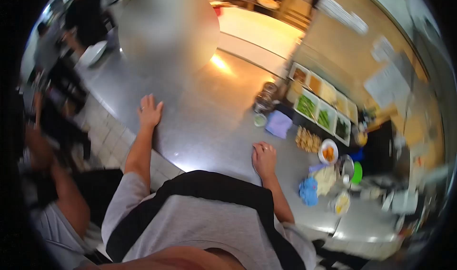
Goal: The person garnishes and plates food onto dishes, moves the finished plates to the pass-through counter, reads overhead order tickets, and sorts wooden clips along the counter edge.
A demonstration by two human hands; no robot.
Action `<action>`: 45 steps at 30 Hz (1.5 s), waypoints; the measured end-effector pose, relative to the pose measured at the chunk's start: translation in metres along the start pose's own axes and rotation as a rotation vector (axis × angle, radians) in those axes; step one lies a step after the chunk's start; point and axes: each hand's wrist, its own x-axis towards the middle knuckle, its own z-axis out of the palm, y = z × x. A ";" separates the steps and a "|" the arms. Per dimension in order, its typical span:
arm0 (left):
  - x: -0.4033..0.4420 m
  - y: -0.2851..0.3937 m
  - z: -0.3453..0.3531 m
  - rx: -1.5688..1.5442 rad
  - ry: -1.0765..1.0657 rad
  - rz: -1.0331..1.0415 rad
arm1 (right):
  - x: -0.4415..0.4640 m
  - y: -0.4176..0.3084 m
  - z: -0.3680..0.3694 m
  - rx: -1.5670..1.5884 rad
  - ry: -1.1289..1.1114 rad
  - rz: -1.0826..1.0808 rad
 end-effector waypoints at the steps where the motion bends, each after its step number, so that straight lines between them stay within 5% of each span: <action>1: -0.002 0.002 -0.002 -0.021 -0.003 -0.005 | 0.000 0.001 -0.002 0.007 0.000 0.007; 3: -0.004 -0.001 0.007 0.086 0.179 0.049 | -0.002 0.001 -0.004 0.020 0.005 0.011; 7: 0.003 -0.003 0.008 0.064 -0.054 0.006 | -0.004 0.004 -0.005 0.008 0.028 0.004; 15: -0.014 0.019 -0.016 0.352 -0.014 -0.024 | -0.007 0.004 -0.009 0.013 0.018 0.022; 21: 0.004 -0.003 0.009 0.093 -0.103 -0.029 | -0.006 0.005 -0.009 0.018 0.008 0.024; 24: 0.001 0.001 0.005 0.239 -0.098 -0.042 | -0.006 0.004 -0.008 0.025 0.015 0.027; 30: -0.015 0.012 -0.006 0.345 0.238 0.034 | -0.006 0.004 -0.008 0.024 0.010 0.025; 33: 0.000 -0.001 0.008 0.058 -0.040 -0.038 | -0.007 0.005 -0.007 0.023 -0.003 0.036; 45: -0.015 0.022 -0.024 0.310 -0.051 -0.062 | -0.006 0.004 -0.010 0.017 0.008 0.026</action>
